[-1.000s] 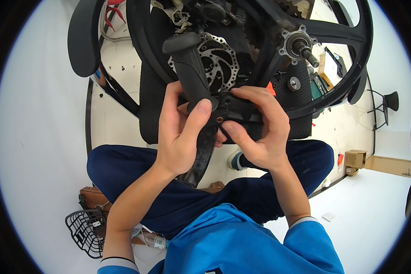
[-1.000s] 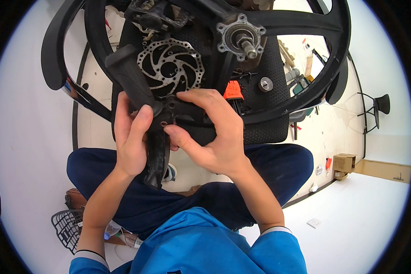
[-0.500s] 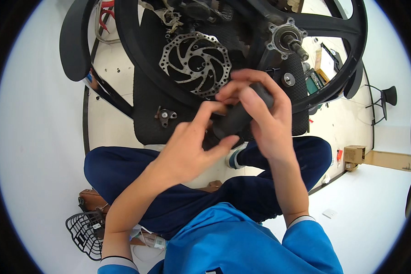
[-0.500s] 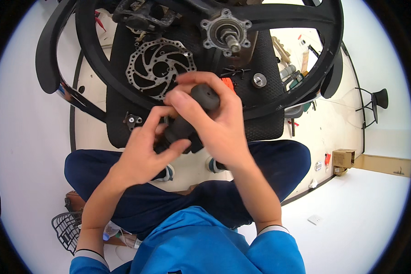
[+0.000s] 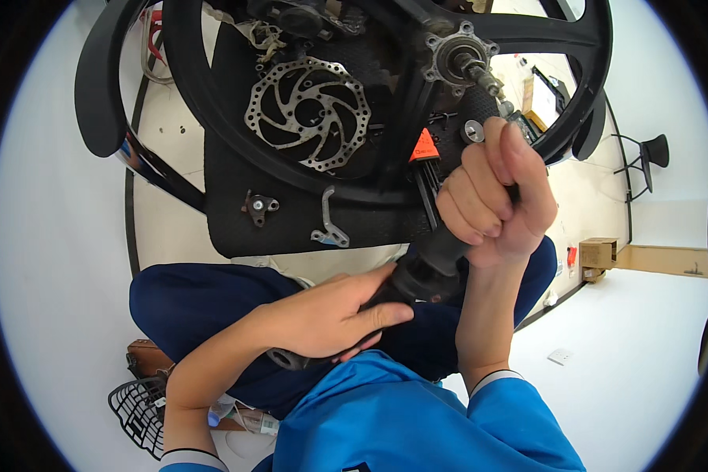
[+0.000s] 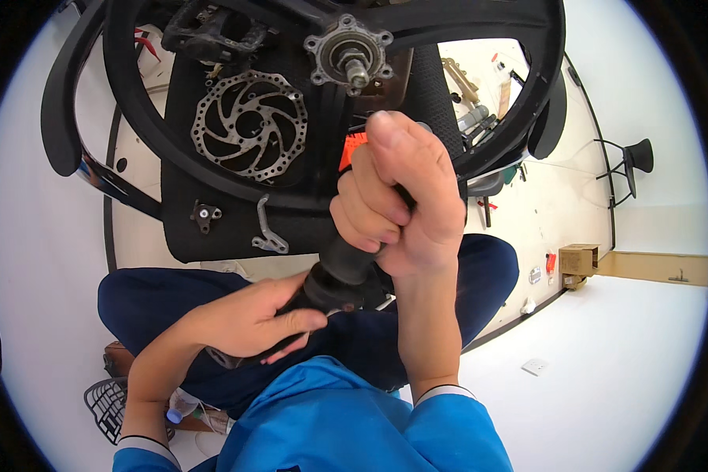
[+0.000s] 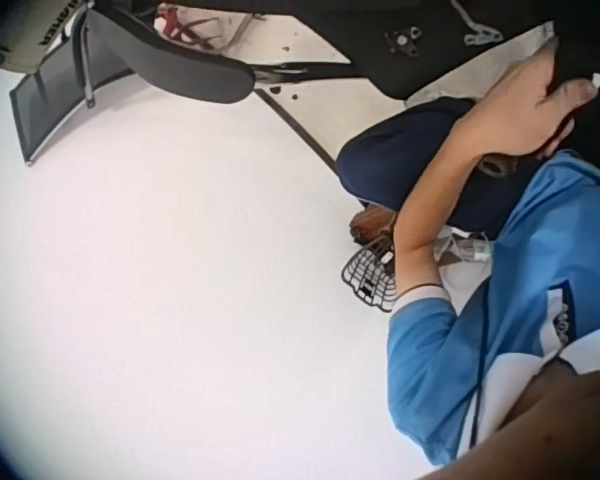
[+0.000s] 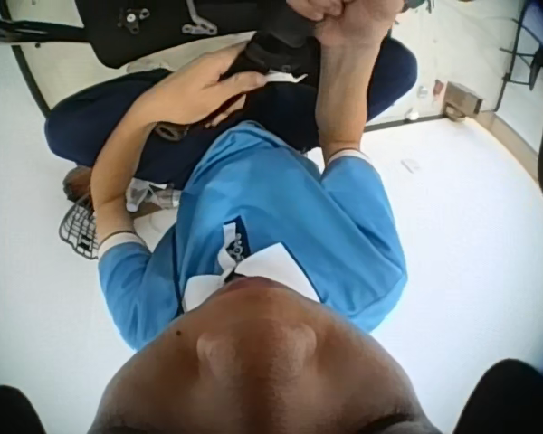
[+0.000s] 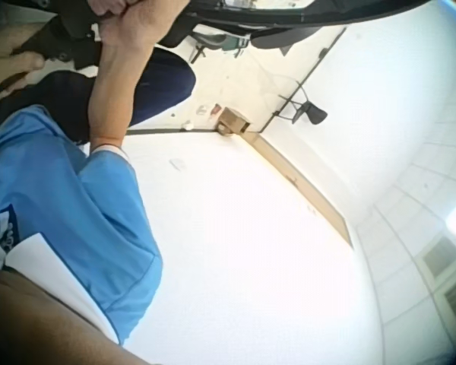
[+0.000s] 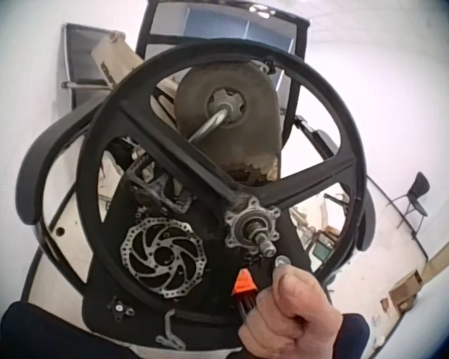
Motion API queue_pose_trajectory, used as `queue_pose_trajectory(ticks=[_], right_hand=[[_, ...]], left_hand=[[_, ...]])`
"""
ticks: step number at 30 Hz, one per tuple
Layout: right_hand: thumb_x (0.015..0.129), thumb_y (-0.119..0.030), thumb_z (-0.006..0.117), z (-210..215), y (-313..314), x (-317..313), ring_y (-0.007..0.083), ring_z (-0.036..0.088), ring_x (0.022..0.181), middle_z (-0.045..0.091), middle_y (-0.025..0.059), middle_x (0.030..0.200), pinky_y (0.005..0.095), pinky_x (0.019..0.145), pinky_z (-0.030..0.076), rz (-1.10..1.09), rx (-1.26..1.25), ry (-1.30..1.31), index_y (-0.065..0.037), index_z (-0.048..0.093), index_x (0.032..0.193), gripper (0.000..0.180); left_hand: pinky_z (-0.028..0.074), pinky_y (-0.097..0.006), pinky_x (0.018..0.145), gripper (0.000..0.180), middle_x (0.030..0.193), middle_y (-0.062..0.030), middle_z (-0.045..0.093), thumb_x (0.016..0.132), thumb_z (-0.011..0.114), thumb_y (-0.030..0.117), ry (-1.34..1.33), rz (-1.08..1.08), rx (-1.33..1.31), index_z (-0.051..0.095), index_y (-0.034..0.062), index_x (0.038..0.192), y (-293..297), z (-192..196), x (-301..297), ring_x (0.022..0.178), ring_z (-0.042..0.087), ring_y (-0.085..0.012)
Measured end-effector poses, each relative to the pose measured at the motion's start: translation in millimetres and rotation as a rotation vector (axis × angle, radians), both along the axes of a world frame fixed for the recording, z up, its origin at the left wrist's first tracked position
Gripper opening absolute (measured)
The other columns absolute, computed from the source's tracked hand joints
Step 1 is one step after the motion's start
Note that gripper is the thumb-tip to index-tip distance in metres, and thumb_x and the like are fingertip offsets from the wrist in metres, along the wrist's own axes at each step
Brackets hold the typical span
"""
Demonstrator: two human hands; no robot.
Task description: The person assembles a motorcycle brake lever by inserting a pin and securing it with a clip. They use a small tool to adjust the components and ensure the parts are properly aligned.
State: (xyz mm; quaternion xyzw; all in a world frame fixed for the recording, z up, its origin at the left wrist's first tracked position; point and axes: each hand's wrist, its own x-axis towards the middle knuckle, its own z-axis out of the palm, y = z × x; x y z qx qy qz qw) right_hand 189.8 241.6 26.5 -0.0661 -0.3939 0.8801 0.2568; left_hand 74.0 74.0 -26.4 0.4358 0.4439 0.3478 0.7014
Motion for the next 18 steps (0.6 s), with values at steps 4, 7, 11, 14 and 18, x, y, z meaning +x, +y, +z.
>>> queue_pose_trajectory(ticks=[4, 7, 11, 14, 18], right_hand=[[0.105, -0.022, 0.041, 8, 11, 2, 0.0083, 0.027, 0.035, 0.031, -0.0024, 0.048, 0.0262, 0.034, 0.025, 0.106, 0.045, 0.079, -0.012, 0.035, 0.068, 0.039], [0.106, -0.024, 0.040, 15, 10, 7, 0.0084, 0.027, 0.035, 0.032, -0.0031, 0.049, 0.0250, 0.035, 0.026, -0.016, -0.027, 0.043, -0.011, 0.041, 0.070, 0.038], [0.106, -0.023, 0.042, 62, 95, 62, 0.0063, 0.030, 0.042, 0.032, -0.0047, 0.052, 0.0229, 0.042, 0.028, -0.312, 0.051, 0.405, -0.009, 0.052, 0.077, 0.034], [0.103, -0.017, 0.050, 47, 90, 72, 0.0062, 0.029, 0.047, 0.032, -0.0050, 0.058, 0.0242, 0.044, 0.028, -0.351, 0.409, 0.043, -0.009, 0.049, 0.077, 0.027], [0.092, -0.009, 0.061, 1, 80, 63, 0.0148, 0.049, 0.065, 0.048, 0.0036, 0.070, 0.0291, 0.063, 0.043, -0.484, 0.473, -0.176, -0.001, 0.056, 0.097, 0.011]], left_hand=[[0.045, -0.029, 0.051, 0.048, 0.062, -0.0043, 0.056, 0.105, 0.048, 0.037, -0.150, -0.095, -0.066, 0.041, -0.0010, 0.134, 0, 0, 0, 0.052, 0.056, -0.0143], [0.046, -0.031, 0.052, 0.047, 0.062, -0.0057, 0.056, 0.105, 0.049, 0.036, -0.096, -0.110, -0.033, 0.042, -0.0014, 0.132, -2, -5, 3, 0.052, 0.056, -0.0151], [0.046, -0.035, 0.053, 0.042, 0.064, -0.0129, 0.058, 0.103, 0.054, 0.033, 0.094, -0.232, -0.046, 0.046, 0.0003, 0.128, -27, -32, 11, 0.053, 0.059, -0.0227], [0.046, -0.037, 0.055, 0.038, 0.062, -0.0129, 0.058, 0.101, 0.056, 0.029, 0.185, -0.061, -0.006, 0.048, 0.0029, 0.129, -31, -31, 14, 0.055, 0.060, -0.0285], [0.045, -0.040, 0.057, 0.032, 0.065, -0.0176, 0.059, 0.099, 0.058, 0.020, 0.305, 0.164, 0.102, 0.049, 0.0041, 0.126, -27, -24, 10, 0.059, 0.062, -0.0358]])
